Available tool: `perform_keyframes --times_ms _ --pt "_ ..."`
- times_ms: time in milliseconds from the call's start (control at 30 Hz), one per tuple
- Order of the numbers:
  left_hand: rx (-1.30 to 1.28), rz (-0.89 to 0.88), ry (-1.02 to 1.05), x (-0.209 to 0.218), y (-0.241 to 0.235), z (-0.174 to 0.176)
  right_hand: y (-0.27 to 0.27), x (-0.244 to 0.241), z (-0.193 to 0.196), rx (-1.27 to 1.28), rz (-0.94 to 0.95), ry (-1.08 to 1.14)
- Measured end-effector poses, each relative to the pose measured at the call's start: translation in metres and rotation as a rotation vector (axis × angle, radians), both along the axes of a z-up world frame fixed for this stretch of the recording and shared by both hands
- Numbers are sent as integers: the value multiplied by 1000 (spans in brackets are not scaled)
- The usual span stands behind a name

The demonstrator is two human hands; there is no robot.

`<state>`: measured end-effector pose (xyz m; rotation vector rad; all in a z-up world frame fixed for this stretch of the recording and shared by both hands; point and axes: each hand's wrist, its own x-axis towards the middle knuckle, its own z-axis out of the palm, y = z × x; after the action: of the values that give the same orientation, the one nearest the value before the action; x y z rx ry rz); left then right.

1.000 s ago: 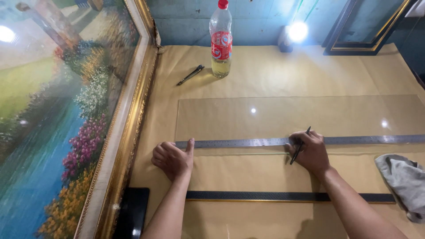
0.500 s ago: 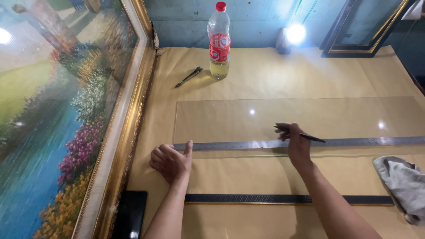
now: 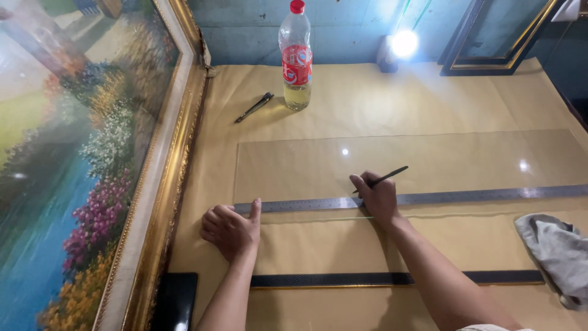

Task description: Measuring and scoring a glass pane using a ruler and a glass cutter for art framing

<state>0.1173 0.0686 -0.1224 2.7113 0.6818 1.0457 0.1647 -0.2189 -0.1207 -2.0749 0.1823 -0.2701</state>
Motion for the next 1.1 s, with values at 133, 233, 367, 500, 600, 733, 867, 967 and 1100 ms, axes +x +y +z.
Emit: perform_keyframes --times_ms 133,233,367,500,600,733,867,967,1100 --pt "32 0 -5 0 0 -3 1 2 -3 -29 16 -2" --pt "45 -4 -15 1 2 -5 6 -3 11 -54 58 -10" --pt "60 -1 -11 1 3 -8 7 -5 11 -5 44 4" --pt "46 -6 -5 0 1 -4 8 -7 14 12 40 -1" --pt "45 -9 -7 1 2 -9 11 -9 14 35 46 -3" --pt "34 -16 -8 2 3 -9 10 -8 12 32 59 -41" --pt "35 -11 3 1 2 -8 10 -9 15 45 79 -33" --pt "33 -12 5 1 4 -10 13 -9 15 53 84 -34" --pt "51 -8 5 2 2 -10 10 -7 11 32 99 -41"
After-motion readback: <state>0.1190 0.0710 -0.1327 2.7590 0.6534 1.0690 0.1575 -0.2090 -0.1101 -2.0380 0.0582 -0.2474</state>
